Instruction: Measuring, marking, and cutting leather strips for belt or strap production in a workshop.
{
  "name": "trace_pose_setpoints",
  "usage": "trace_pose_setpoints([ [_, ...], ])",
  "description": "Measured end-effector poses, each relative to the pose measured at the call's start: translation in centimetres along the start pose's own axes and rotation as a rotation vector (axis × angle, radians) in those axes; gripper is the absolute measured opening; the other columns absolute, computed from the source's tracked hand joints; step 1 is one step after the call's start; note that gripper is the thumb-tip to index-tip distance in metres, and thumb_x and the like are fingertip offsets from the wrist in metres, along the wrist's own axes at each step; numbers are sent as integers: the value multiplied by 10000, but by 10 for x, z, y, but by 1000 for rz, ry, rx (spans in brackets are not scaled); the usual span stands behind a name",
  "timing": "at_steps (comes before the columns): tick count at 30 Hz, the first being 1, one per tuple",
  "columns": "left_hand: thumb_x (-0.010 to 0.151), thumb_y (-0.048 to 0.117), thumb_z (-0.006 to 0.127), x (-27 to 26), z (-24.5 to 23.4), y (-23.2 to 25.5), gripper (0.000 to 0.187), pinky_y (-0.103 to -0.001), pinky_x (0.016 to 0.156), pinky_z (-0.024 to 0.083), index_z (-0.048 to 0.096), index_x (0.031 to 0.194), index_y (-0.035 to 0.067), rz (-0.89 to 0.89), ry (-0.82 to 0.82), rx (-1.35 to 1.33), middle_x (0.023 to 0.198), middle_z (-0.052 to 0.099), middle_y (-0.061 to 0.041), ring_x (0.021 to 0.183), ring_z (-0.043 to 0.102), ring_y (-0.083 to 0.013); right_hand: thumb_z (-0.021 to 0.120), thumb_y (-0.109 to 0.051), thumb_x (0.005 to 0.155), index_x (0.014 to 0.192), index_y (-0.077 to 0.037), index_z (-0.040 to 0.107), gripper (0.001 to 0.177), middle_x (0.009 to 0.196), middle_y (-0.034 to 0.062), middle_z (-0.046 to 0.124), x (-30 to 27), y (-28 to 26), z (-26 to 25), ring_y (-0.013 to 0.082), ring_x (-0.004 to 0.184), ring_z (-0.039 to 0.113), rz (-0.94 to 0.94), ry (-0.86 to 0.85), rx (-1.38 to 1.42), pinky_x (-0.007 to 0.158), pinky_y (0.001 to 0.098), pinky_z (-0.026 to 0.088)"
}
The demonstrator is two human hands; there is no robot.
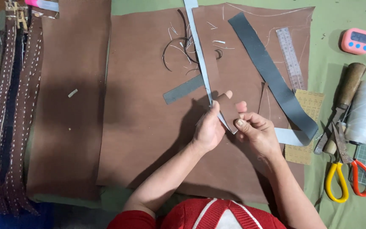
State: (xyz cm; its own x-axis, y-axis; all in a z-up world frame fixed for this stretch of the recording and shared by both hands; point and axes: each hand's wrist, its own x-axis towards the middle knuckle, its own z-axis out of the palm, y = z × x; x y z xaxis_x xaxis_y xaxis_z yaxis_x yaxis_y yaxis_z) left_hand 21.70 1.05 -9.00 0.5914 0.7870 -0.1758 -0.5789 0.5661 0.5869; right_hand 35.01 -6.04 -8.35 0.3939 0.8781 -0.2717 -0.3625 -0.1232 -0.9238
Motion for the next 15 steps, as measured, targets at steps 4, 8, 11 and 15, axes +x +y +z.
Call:
trace_pose_setpoints([
  [4,1087,645,422,-2,4,15,712,-388,975,602,393,1576,128,-55,-38,-176,1121,740,-125,1081,732,-243,750,-13,919,938,35,710,64,643,68,538,-9,-31,26,128,500,510,67,-88,49,423,296,490],
  [8,1035,499,644,21,-40,-21,442,-372,661,621,661,1199,89,-62,12,-185,818,558,-56,884,717,-261,749,23,896,892,38,709,43,619,86,545,-12,-19,17,98,503,456,131,-165,46,426,241,415],
  [11,1065,445,607,21,-41,-23,429,-343,569,540,637,907,47,-41,10,-181,711,427,-56,744,665,-290,771,36,865,857,28,701,71,606,67,547,-12,-16,14,105,492,483,112,-208,-16,427,242,421],
  [15,1096,391,575,21,-40,-19,350,-410,691,600,656,1107,51,64,28,-188,749,492,-64,738,696,-274,757,25,883,850,45,719,54,598,99,586,-10,-6,7,133,508,550,45,-250,-139,458,277,447],
])
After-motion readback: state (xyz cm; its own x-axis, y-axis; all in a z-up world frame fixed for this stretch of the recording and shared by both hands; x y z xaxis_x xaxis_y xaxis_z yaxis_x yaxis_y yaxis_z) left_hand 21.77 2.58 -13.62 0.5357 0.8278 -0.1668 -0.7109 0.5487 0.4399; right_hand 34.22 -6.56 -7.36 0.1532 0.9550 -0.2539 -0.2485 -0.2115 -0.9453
